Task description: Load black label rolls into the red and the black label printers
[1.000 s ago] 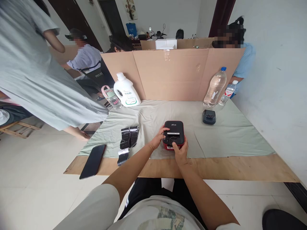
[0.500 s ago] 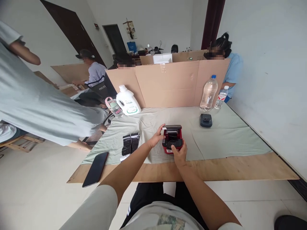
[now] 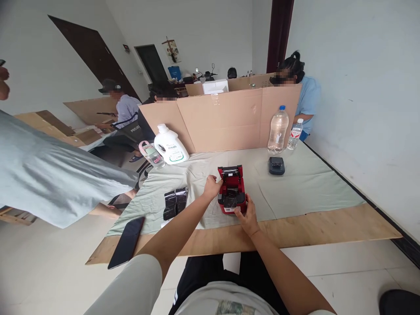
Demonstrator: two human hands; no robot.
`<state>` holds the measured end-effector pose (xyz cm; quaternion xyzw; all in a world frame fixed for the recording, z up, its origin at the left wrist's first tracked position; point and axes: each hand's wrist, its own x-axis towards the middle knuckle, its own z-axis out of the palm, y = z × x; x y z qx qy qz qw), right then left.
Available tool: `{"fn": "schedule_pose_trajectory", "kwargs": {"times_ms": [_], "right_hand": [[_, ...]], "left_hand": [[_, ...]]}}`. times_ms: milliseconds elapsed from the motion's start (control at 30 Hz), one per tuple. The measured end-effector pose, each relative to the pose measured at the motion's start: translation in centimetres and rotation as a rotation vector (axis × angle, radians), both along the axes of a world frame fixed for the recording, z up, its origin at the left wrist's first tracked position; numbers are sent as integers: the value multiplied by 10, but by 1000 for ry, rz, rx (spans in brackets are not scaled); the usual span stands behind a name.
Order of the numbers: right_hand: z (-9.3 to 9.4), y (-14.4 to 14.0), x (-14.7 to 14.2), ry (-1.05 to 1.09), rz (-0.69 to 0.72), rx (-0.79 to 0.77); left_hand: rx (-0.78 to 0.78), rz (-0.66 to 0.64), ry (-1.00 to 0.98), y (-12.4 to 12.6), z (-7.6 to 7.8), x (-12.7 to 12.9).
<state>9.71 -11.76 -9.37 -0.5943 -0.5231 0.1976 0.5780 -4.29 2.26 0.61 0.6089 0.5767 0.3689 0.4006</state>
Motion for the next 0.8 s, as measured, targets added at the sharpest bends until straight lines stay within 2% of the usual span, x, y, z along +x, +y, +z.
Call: {"fn": "schedule_pose_trajectory", "kwargs": {"times_ms": [33,67,133,233,367,533,700,800], "right_hand": [[-2,-1,1,-14,0,0],[-3,-1,1,-27,-6,0],[-3,-1,1,-48,-22,1],[-1,0,1,-49,-27,5],[1,0,2,-9,-19,-5],[0,1,3,-5,-15,-2],[-4,4,5,-2,-3,10],[-5,4,7,30,6,-11]], "left_hand": [[38,-25,60,-4,1,1],[73,-103,95,-7,2,3],[109,-316,113,-11,3,10],[60,-499,123,-4,2,27],[-48,-529,215,16,-7,48],[-51,-489,228,27,-12,66],[-48,-421,314,19,1,62],[22,-468,323,8,14,46]]}}
